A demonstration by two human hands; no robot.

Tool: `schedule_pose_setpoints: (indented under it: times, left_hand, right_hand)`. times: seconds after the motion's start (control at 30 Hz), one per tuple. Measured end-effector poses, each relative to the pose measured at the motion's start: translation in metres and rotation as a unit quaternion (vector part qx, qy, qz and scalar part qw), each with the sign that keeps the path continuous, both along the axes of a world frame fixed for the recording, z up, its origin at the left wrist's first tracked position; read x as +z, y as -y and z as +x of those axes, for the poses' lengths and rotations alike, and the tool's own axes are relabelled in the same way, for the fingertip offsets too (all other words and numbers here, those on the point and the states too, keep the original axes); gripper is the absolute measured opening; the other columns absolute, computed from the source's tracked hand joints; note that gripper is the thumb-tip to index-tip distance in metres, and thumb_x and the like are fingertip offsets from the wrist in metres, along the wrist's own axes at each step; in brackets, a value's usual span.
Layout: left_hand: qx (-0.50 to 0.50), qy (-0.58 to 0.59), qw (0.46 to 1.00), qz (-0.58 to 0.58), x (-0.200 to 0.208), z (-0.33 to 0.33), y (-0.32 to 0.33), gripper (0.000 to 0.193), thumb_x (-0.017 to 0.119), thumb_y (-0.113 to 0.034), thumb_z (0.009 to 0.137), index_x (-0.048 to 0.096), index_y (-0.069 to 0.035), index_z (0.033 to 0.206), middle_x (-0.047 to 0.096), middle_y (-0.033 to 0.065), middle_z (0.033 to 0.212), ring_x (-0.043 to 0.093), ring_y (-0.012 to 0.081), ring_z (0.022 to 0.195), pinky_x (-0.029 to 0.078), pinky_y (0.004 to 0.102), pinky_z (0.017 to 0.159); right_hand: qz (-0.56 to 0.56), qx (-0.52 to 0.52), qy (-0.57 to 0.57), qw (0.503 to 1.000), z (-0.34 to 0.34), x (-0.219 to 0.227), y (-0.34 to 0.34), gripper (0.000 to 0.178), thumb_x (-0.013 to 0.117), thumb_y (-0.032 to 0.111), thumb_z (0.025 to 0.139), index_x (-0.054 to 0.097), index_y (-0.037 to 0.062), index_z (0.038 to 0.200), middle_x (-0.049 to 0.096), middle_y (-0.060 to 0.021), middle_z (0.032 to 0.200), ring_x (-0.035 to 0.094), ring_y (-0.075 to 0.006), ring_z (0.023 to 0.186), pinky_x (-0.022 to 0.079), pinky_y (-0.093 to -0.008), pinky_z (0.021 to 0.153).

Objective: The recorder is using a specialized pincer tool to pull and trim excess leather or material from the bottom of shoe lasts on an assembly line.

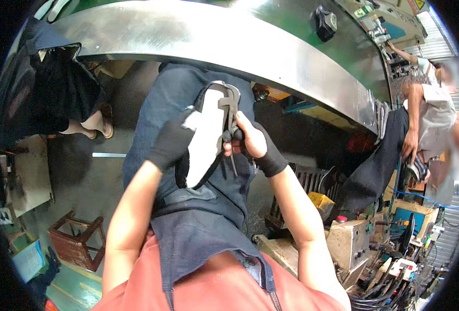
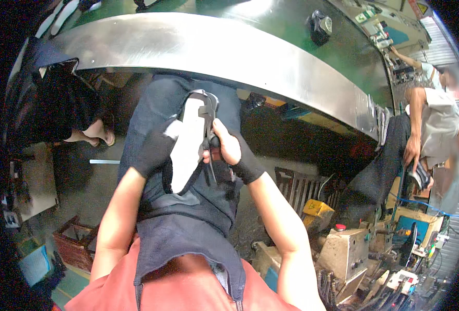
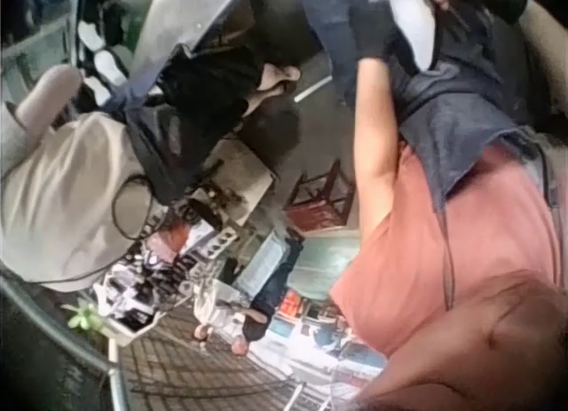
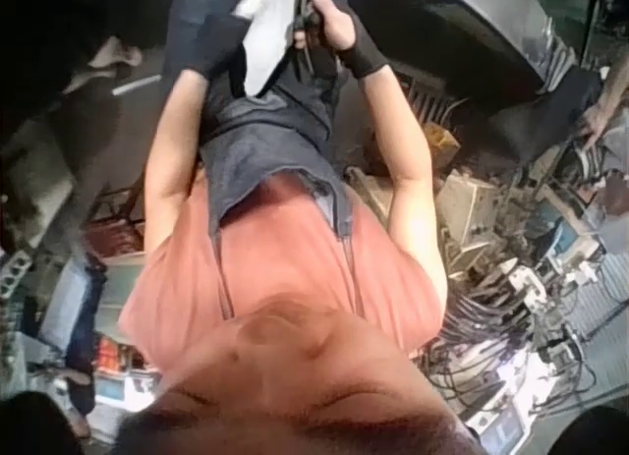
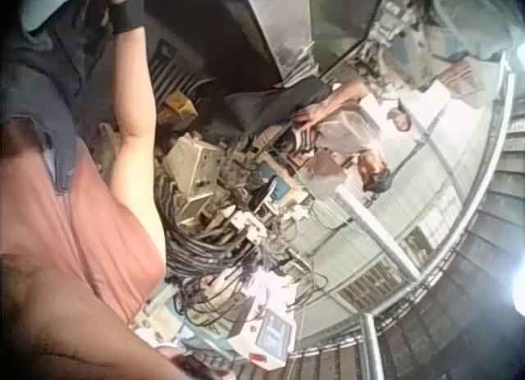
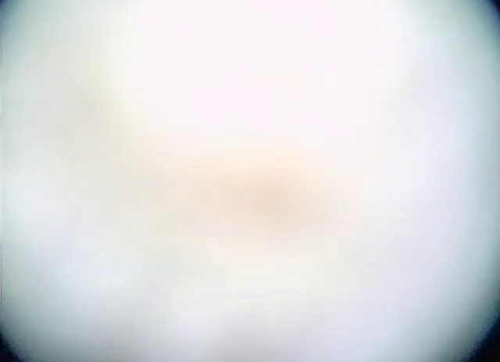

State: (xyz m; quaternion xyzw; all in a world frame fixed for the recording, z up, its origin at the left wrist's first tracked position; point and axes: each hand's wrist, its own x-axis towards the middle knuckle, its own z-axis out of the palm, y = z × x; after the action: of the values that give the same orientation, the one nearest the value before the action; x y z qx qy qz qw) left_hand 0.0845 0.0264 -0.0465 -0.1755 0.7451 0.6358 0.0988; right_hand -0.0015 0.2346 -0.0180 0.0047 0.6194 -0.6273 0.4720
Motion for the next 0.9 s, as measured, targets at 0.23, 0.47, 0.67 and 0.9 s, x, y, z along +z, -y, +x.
schedule_pose_setpoints:
  times: [0.23,0.47,0.67,0.9]
  left_hand:
    - [0.020,-0.148,0.962,-0.228,-0.035,0.046,-0.041,0.065,0.056,-0.012,0.082,0.034,0.011,0.139,0.040,0.0348,0.139,0.041,0.0428,0.132,0.035,0.0416,0.109]
    - [-0.293,-0.143,0.897,-0.299,0.013,0.038,0.008,0.064,0.051,-0.017,0.087,0.029,0.012,0.140,0.039,0.0367,0.138,0.044,0.0442,0.128,0.037,0.0431,0.107]
    - [0.099,-0.107,0.962,-0.232,-0.016,-0.007,-0.061,0.049,0.047,-0.029,0.098,0.045,0.005,0.133,0.047,0.0283,0.133,0.044,0.0370,0.129,0.033,0.0384,0.110]
    - [-0.046,-0.191,0.847,-0.494,-0.014,-0.015,-0.080,0.063,0.053,-0.031,0.090,0.036,0.011,0.134,0.045,0.0326,0.132,0.047,0.0455,0.124,0.038,0.0514,0.103]
  right_hand:
    - [0.114,0.228,-0.265,0.930,-0.033,0.014,-0.042,0.051,0.051,0.043,0.097,0.063,-0.0062,0.090,0.061,-0.0016,0.077,0.053,-0.0112,0.076,0.046,-0.0291,0.070]
    - [0.333,0.400,-0.505,0.688,-0.003,0.051,-0.010,0.037,0.056,0.036,0.095,0.064,0.0022,0.082,0.062,-0.0186,0.071,0.062,-0.0349,0.065,0.047,-0.0396,0.060]
    - [0.192,0.264,-0.475,0.817,0.016,-0.036,-0.081,0.037,0.054,0.036,0.098,0.061,0.0011,0.086,0.061,-0.0140,0.071,0.062,-0.0276,0.063,0.048,-0.0368,0.062]
    - [0.267,0.433,-0.228,0.830,-0.044,0.080,-0.074,0.048,0.047,0.042,0.100,0.065,0.0003,0.085,0.064,-0.0097,0.068,0.064,-0.0205,0.062,0.049,-0.0357,0.062]
